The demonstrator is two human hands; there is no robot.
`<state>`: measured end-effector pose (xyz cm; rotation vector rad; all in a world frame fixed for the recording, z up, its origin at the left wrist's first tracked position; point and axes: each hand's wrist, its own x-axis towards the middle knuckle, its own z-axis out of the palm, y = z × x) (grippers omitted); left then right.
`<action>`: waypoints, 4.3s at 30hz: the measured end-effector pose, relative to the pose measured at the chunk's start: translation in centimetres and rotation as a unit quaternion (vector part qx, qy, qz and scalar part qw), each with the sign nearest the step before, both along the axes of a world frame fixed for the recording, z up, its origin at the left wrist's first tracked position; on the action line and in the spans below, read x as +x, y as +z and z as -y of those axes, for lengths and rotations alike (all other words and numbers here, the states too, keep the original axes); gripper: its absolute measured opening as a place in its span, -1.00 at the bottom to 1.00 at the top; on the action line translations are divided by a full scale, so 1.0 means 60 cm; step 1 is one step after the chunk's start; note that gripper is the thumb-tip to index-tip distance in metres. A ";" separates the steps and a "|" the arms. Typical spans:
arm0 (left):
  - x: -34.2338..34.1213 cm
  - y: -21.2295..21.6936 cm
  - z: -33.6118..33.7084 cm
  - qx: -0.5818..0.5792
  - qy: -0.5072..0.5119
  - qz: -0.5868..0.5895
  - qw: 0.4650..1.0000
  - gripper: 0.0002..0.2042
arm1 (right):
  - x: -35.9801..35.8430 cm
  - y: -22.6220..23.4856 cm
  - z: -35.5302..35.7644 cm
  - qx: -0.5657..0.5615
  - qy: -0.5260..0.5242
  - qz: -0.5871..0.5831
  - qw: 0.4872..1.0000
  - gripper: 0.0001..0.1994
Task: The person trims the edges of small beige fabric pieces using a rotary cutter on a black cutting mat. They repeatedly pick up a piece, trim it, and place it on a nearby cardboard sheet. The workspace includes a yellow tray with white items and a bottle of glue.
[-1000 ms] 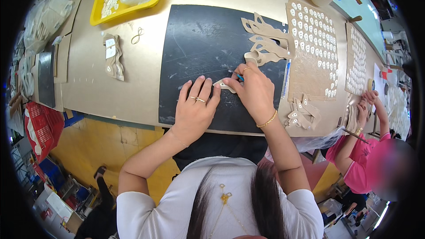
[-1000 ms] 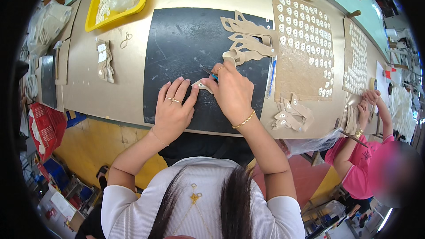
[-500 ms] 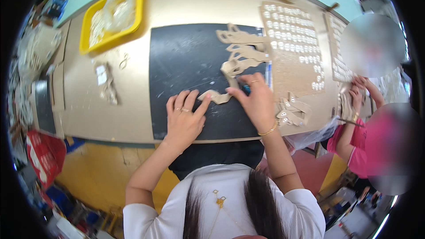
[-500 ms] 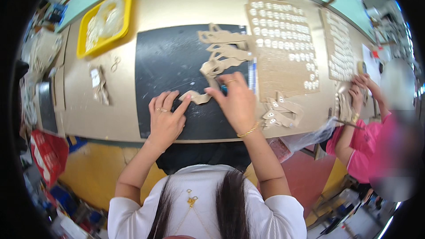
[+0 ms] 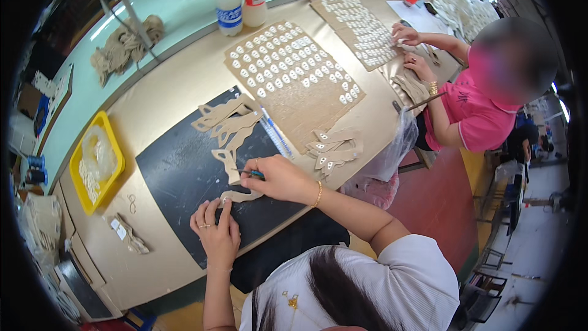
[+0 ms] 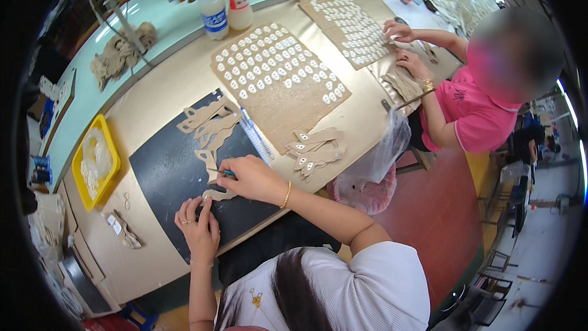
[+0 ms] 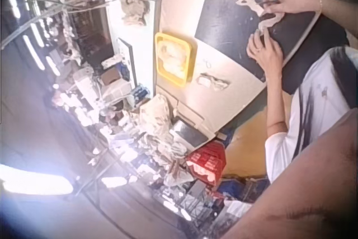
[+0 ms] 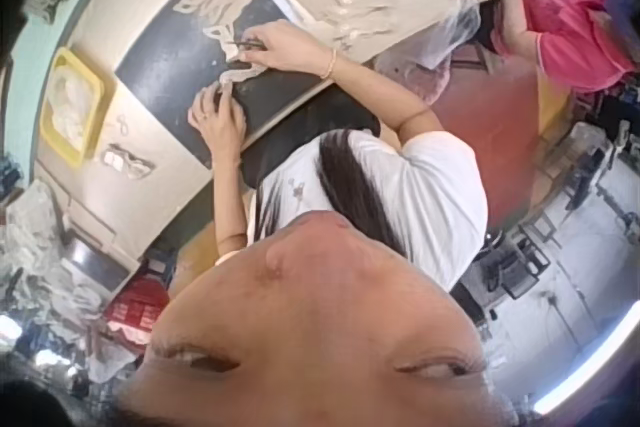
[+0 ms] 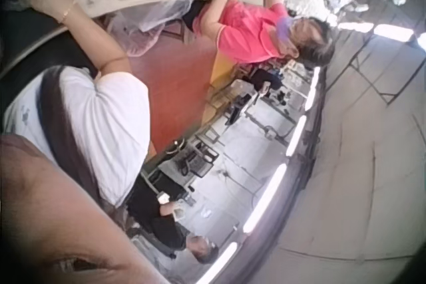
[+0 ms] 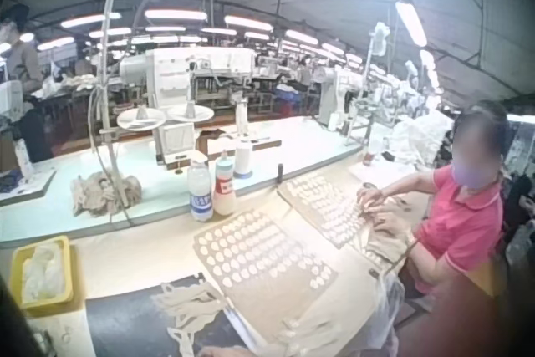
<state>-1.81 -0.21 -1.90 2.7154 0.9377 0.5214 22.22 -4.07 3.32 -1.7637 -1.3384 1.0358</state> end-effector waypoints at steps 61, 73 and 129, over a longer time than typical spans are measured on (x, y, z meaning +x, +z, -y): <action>0.270 -0.010 0.019 -0.045 -0.262 0.058 0.962 -0.60 | 0.344 -0.026 -0.060 0.079 0.048 0.675 0.732 -0.90; 0.269 -0.015 0.021 -0.039 -0.255 0.054 0.965 -0.61 | 0.414 -0.021 -0.087 -0.175 -0.060 0.302 0.935 -0.73; 0.058 -0.004 -0.008 -0.107 0.107 0.243 0.958 -0.65 | 0.067 -0.025 -0.154 0.040 0.004 0.249 0.968 -0.75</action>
